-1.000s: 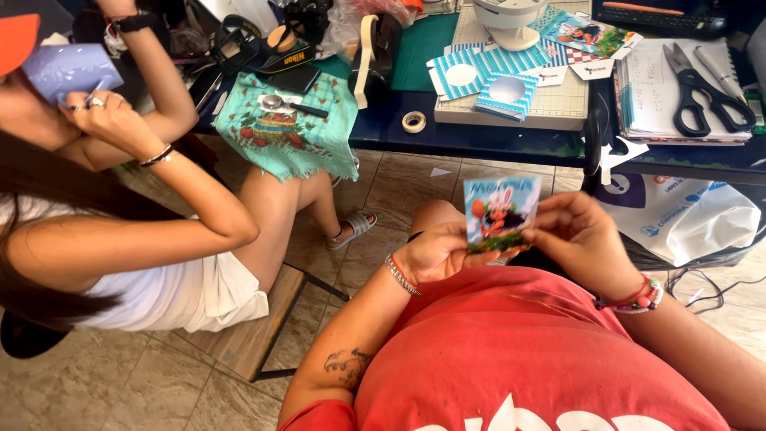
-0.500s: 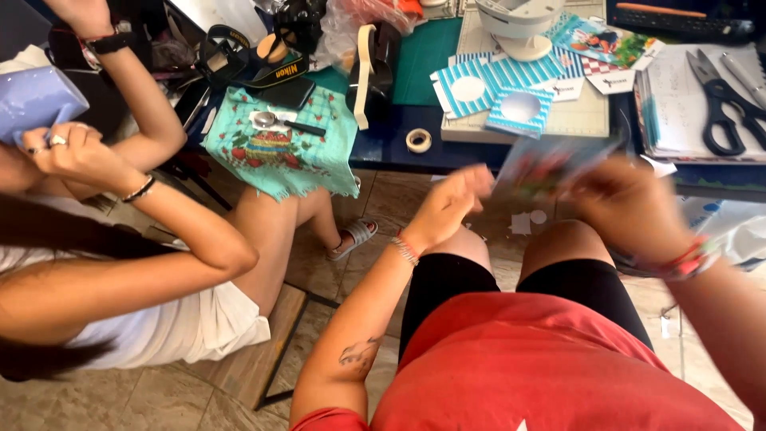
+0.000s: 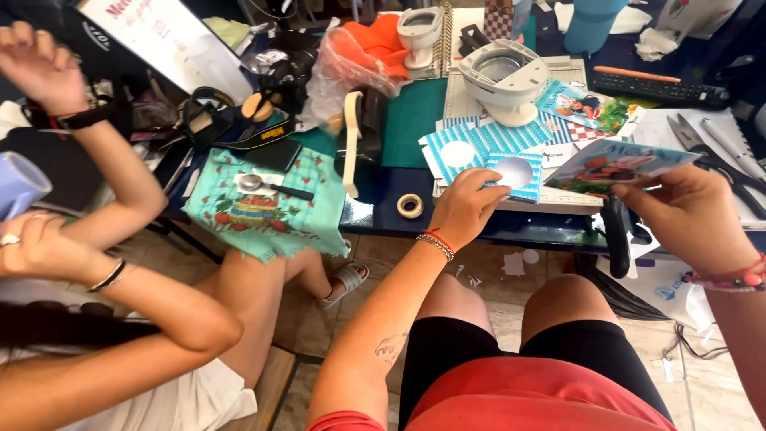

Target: Assembling small decorative paper boxes by folding, applying double-sided tape, and attaching printed images.

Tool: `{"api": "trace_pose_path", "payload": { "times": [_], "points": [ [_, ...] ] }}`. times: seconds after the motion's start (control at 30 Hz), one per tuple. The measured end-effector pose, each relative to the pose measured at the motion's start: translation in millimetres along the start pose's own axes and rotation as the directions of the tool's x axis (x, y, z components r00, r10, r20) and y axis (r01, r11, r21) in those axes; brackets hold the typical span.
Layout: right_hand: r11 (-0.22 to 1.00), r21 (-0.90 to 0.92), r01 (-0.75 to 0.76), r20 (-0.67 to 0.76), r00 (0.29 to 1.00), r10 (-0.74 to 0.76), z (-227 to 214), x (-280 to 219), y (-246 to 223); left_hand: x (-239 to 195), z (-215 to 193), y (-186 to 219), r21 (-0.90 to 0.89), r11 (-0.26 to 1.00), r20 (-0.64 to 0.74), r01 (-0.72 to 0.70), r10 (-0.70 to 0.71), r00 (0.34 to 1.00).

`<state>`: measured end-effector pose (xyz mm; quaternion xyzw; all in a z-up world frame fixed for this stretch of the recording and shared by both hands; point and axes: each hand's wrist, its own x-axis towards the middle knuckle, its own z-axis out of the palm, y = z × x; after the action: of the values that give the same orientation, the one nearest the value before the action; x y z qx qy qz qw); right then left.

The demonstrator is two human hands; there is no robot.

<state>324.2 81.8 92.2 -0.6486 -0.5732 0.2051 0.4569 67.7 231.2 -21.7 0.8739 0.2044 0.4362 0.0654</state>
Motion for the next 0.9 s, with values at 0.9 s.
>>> {"api": "trace_pose_path", "payload": {
  "times": [0.9],
  "points": [
    [0.973, -0.130, 0.190, 0.289, 0.946, -0.146, 23, 29, 30, 118, -4, -6, -0.263, 0.815, 0.657, 0.516, -0.241, 0.715]
  ]
}}
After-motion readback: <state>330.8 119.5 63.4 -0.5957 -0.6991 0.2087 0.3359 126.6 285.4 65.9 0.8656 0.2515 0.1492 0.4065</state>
